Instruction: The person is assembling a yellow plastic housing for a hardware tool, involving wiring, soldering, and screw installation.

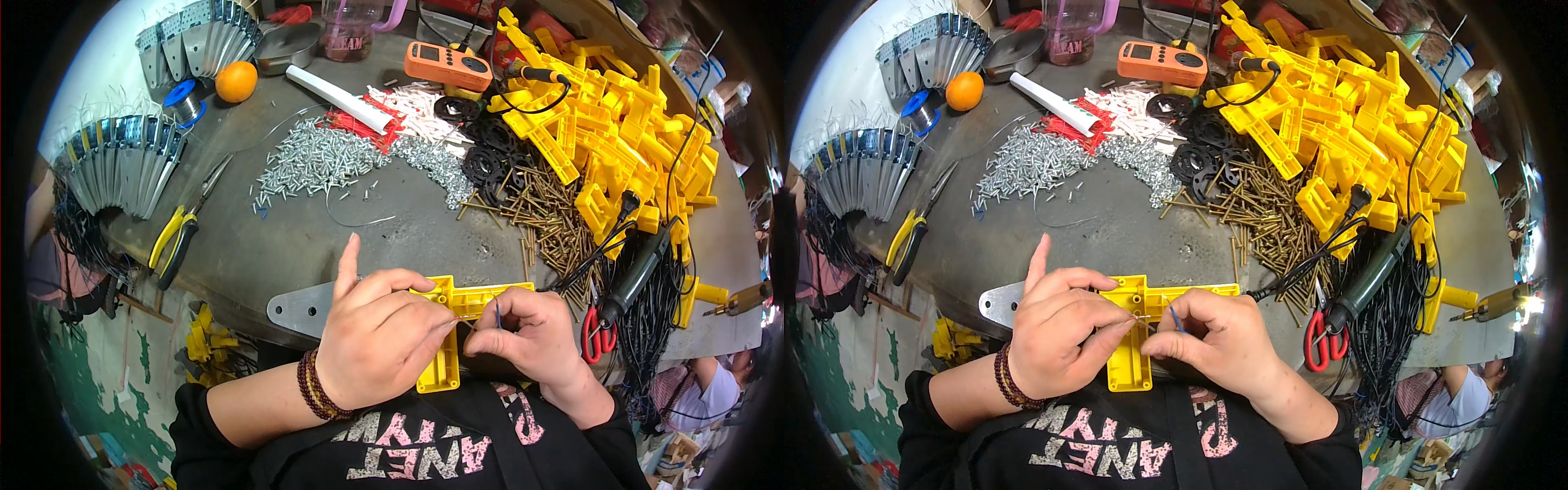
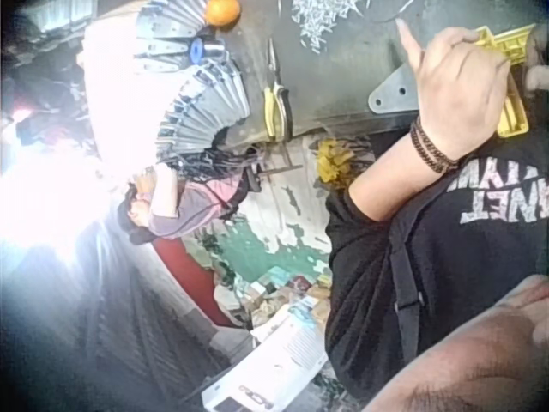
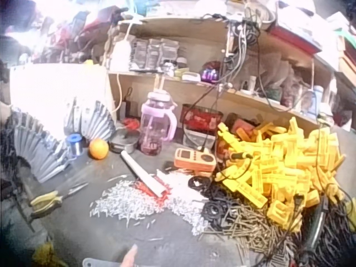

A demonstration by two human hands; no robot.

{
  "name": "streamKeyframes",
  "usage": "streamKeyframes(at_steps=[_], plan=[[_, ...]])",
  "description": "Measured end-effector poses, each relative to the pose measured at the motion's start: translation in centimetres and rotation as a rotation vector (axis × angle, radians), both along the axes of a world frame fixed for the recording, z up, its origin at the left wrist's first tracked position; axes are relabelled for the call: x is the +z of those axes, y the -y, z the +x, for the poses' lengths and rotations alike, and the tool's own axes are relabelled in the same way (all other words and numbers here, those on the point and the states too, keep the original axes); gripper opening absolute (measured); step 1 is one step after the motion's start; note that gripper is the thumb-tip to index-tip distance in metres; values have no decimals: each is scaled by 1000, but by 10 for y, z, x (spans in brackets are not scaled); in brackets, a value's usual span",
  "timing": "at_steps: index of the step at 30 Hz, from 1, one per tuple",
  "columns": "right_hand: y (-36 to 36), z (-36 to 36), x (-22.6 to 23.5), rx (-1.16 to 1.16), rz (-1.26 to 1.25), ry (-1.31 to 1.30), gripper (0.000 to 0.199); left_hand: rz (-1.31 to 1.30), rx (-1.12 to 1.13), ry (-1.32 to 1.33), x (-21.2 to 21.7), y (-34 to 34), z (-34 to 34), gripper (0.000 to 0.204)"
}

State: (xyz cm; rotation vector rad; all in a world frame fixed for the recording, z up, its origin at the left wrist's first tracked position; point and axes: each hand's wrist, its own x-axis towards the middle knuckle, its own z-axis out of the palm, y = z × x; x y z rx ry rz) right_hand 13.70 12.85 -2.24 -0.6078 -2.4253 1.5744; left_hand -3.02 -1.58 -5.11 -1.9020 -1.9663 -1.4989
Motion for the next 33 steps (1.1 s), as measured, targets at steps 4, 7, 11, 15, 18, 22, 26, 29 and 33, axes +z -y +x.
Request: streamKeyframes(at_steps=[4, 7, 11, 15, 18, 22, 26, 29, 33], plan=[[11, -12, 3, -128, -346, -91, 21, 13, 19, 24, 1, -2, 2, 9], [11, -11, 8, -59, -288, -44, 17, 21, 29, 12, -1, -1, 2, 10], [13, -8, 9, -99, -264, -2, 12, 32, 15, -3, -1, -1, 1, 12], [9, -11, -3, -73, -67, -133, 9, 29, 22, -24, 1, -1, 1, 14], [12, -13, 0, -83, 82, -134, 9, 87, 80, -38, -1, -1, 5, 14], [17, -13, 4, -79, 113, -147, 9, 146, 75, -146, 1, 2, 5, 14], [10, -8, 9, 47, 305, -209, 7, 64, 96, -184, 5, 5, 6, 8], [10, -4, 14, 89, 479, -102, 8, -10, 39, -136, 8, 5, 9, 8], [10, -13, 30, 123, 546, -123, 11, -62, 2, -78, 9, 5, 12, 4]])
